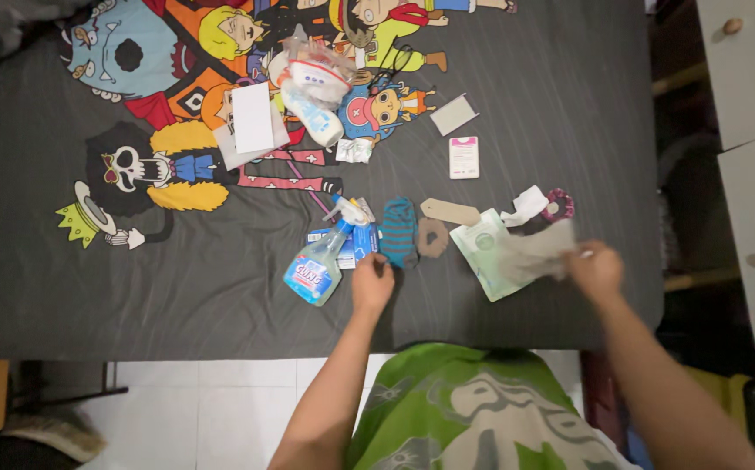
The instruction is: The person organizes various personal care and cosmetic items from a bed onto a white vanity table. They pick up bottles, tubes, boxes, and packets, then place them on the table or into a drawer. The person also wipes the table surface with a cloth and spray bottle.
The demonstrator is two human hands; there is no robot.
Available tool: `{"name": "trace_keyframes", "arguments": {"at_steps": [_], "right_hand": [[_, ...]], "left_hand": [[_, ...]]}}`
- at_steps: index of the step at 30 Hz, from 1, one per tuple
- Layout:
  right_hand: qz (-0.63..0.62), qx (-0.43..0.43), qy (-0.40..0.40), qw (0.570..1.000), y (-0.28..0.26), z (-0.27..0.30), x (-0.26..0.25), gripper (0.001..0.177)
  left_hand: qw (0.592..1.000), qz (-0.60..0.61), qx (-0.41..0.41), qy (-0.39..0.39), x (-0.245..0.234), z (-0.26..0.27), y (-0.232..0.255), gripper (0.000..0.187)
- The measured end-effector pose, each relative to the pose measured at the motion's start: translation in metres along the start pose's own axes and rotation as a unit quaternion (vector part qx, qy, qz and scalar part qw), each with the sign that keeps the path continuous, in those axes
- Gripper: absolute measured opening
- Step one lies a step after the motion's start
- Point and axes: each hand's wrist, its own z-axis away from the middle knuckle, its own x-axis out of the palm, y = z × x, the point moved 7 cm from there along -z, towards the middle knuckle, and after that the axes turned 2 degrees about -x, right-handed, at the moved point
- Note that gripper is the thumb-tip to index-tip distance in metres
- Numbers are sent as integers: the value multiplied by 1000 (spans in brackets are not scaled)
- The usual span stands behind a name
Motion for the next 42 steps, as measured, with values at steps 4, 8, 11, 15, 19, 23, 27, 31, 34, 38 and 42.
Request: {"name": "trace_keyframes", "arguments": {"at_steps": [4, 8, 11, 15, 19, 23, 27, 31, 34, 38, 42], "right_hand": [[48, -51, 100, 993, -18, 4, -46, 53], [41, -6, -69, 997, -43, 9, 9, 41], [64, -125, -110, 984, -80, 15, 58, 53], [134, -91, -101, 982, -86, 12, 95, 91], [86, -31, -155, 984, -69, 7, 111, 79], [70, -59, -143, 985, -58, 3, 111, 67], [-2, -90, -116, 989, -42, 9, 104, 65], [21, -37, -148, 988, -26, 13, 102, 42], [-52, 48, -161, 984, -23, 19, 93, 37], [-168, 85, -141, 972, -50, 33, 62, 31], [-281, 86, -130, 947, -97, 39, 18, 26]], "left_hand": [[997, -39, 4, 68, 0, -15, -9, 22], [994, -99, -22, 26, 7, -38, -42, 13], [956, -153, -245, -56, 9, -37, -79, 31], [975, -176, -133, 1, -9, -38, -37, 71], [948, -296, -78, -91, -12, -44, -21, 96], [895, -435, 47, -90, -4, -66, -37, 99], [890, -433, 139, -44, 17, -79, -69, 81], [919, -364, 145, -42, 12, -80, -70, 78], [969, -238, -8, -70, -11, -80, -57, 70], [986, -29, 20, 161, -61, -65, 9, 48], [945, 321, 13, 54, -66, -50, 54, 42]]}}
